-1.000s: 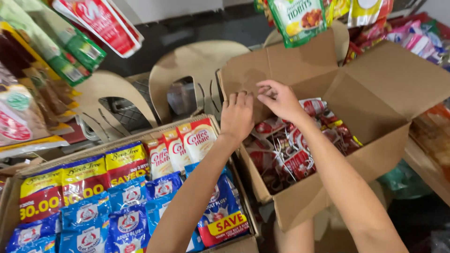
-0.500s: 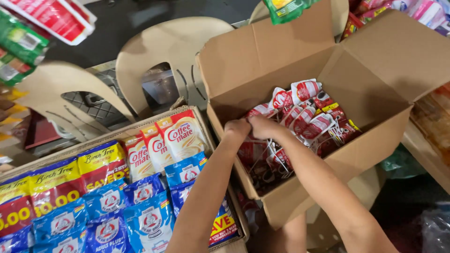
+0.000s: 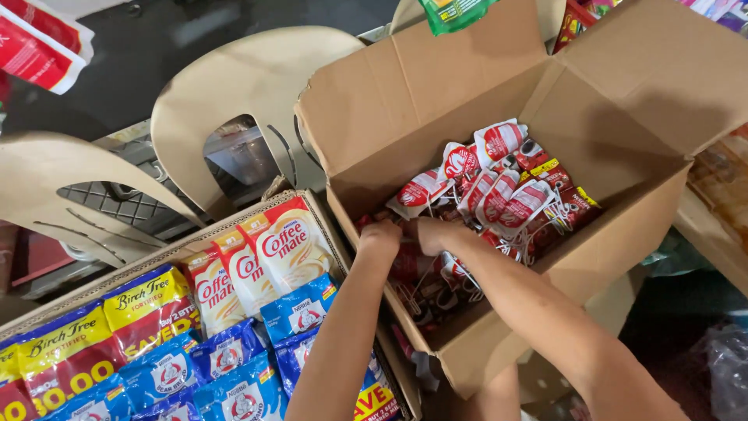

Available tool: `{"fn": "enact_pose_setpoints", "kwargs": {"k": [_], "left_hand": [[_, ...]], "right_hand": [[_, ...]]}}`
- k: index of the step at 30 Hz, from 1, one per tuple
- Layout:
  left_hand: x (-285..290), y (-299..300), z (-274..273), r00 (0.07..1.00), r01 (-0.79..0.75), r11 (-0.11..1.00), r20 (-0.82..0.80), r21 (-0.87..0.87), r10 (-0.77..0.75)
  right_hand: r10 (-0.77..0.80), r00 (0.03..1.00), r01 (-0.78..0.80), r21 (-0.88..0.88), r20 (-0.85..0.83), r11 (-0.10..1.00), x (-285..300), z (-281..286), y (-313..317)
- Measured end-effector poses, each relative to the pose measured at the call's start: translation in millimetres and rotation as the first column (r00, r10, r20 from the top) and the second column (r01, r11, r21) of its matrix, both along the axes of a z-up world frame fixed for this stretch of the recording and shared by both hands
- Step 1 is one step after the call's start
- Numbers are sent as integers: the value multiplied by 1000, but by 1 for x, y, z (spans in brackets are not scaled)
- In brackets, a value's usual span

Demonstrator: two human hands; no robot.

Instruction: Organizing and stocking food packets and sachets in a grocery store.

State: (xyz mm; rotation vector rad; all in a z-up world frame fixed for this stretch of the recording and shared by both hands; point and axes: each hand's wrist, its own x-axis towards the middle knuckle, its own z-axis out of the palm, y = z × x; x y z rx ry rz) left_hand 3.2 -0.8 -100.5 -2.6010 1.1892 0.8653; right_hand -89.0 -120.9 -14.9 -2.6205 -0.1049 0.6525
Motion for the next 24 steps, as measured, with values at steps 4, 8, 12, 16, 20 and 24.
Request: {"fn": "enact_pose_setpoints", "kwargs": {"k": [4,8,12,16,20,24], "left_hand": [[4,-4,2,998,-56,998,-30,-35,55],[4,-4,3,977,-196,976,-107,-91,186],[-3,0,32,967,-228,966,-145,-121,210],[-8,4,59,990,-141,979,-36,-146,137],[-9,5,115,972,-206,922,42,-328,231],[-19,11,179,867,-484,681,-195,-550,459]], "right_hand": [[-22,1000,22,-8,-6,1000,4,-19,-5],[-88,996,89,-45,10,995,-1,9,10],[-189,981,195,-147,49,970,-6,20,18],[-214,963,237,-134,164,962,-1,22,10],[-306,935,341,-213,178,916,3,64,4],[-470,838,509,-89,275,856,-16,116,15]]}}
